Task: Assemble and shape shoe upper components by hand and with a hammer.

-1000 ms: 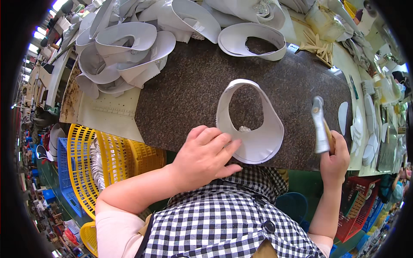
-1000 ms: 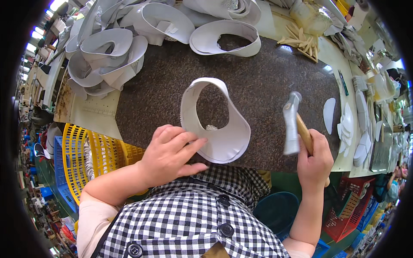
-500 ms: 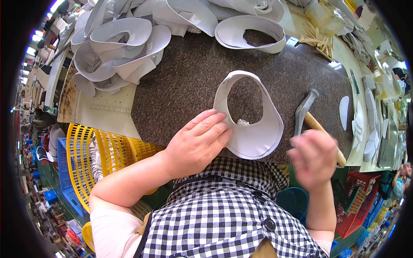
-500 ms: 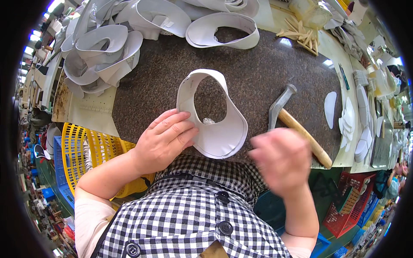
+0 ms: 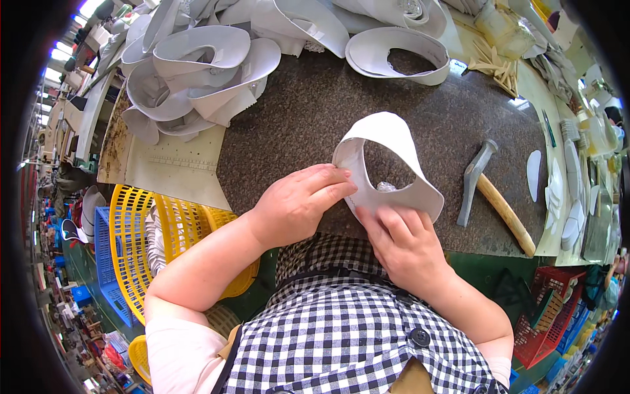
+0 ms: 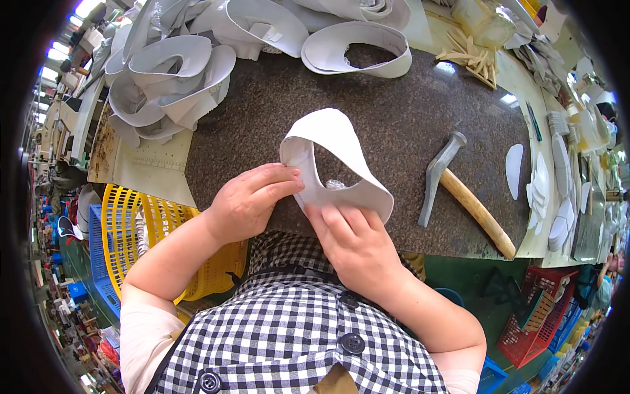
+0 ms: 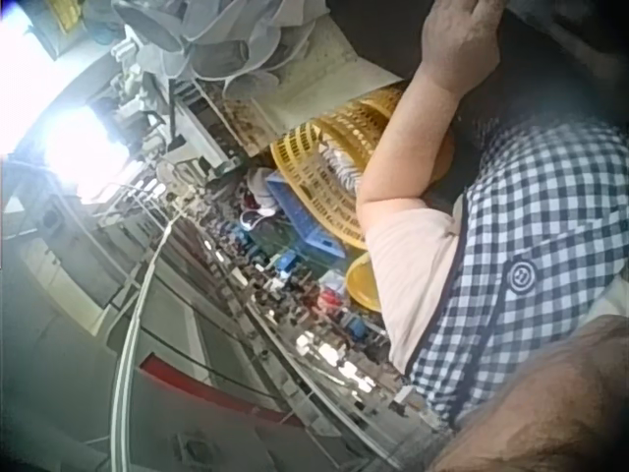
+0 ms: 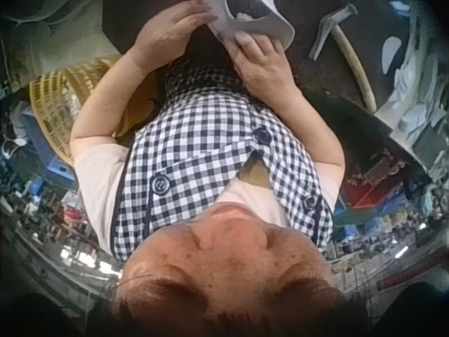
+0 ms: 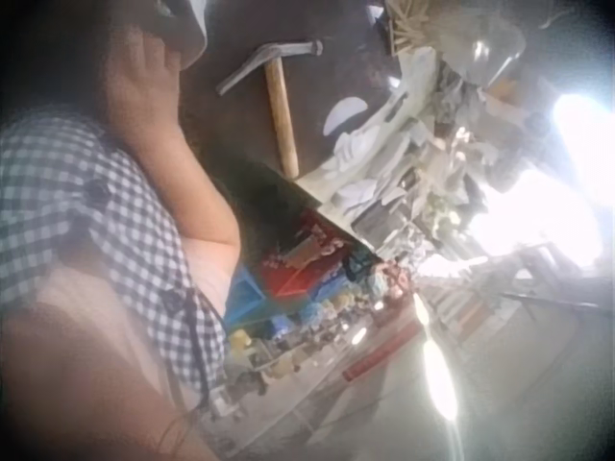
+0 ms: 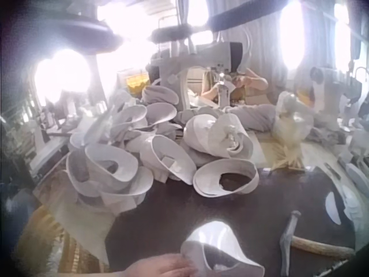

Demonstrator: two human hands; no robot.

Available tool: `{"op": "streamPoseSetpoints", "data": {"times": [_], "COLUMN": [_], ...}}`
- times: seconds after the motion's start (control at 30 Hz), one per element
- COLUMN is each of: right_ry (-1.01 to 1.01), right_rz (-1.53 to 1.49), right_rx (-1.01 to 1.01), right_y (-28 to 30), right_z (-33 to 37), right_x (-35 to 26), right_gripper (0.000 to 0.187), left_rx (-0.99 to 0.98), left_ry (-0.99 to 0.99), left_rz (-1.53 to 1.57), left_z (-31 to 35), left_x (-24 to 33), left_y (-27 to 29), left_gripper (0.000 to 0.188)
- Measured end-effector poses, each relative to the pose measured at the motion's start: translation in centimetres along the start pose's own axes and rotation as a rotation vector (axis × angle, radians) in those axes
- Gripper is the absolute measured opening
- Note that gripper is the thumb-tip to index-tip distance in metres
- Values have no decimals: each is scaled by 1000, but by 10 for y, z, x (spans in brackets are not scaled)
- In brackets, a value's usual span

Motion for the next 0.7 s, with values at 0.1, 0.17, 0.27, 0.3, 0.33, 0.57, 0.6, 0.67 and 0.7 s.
{"op": "streamPoseSetpoints", "data": {"times": [0.1, 0.17, 0.27, 0.3, 0.33, 0.57, 0.6, 0.67, 0.7], "right_ry": [50, 47, -103, -222, -346, -619, -621, -544, -548], "right_rz": [-183, -429, -181, -130, -315, -565, -572, -444, -446], "right_rx": [-10, 55, 401, 462, 515, 291, 288, 203, 207], "right_y": [10, 28, 73, 81, 80, 38, 40, 42, 41], "right_z": [14, 22, 27, 23, 15, 13, 11, 3, 3], "right_x": [1, 2, 25, 38, 50, 78, 78, 74, 73], "right_gripper": [48, 49, 43, 41, 38, 22, 22, 14, 14], "left_rx": [30, 76, 76, 78, 76, -230, -209, -191, -179], "left_ry": [-8, -86, -141, -144, -141, -72, -116, -174, -235], "left_rz": [-31, -36, -153, -147, -122, -219, -284, -345, -347], "left_z": [1, -4, -11, -14, -20, -30, -21, -11, -7], "left_x": [7, 17, 28, 34, 40, 68, 67, 71, 76], "left_y": [0, 5, 22, 24, 25, -36, -38, -42, -43], "left_gripper": [33, 35, 33, 33, 33, 83, 76, 70, 62]}}
Point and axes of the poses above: each hand's wrist, its own z-axis away from the middle knuckle, its own y-axis out of the back of the hand, x = y × z, the point moved 6 cm from there along -z, towards the middle knuckle, and after that the axes turned 12 degrees about -z, right-handed, at the moved point
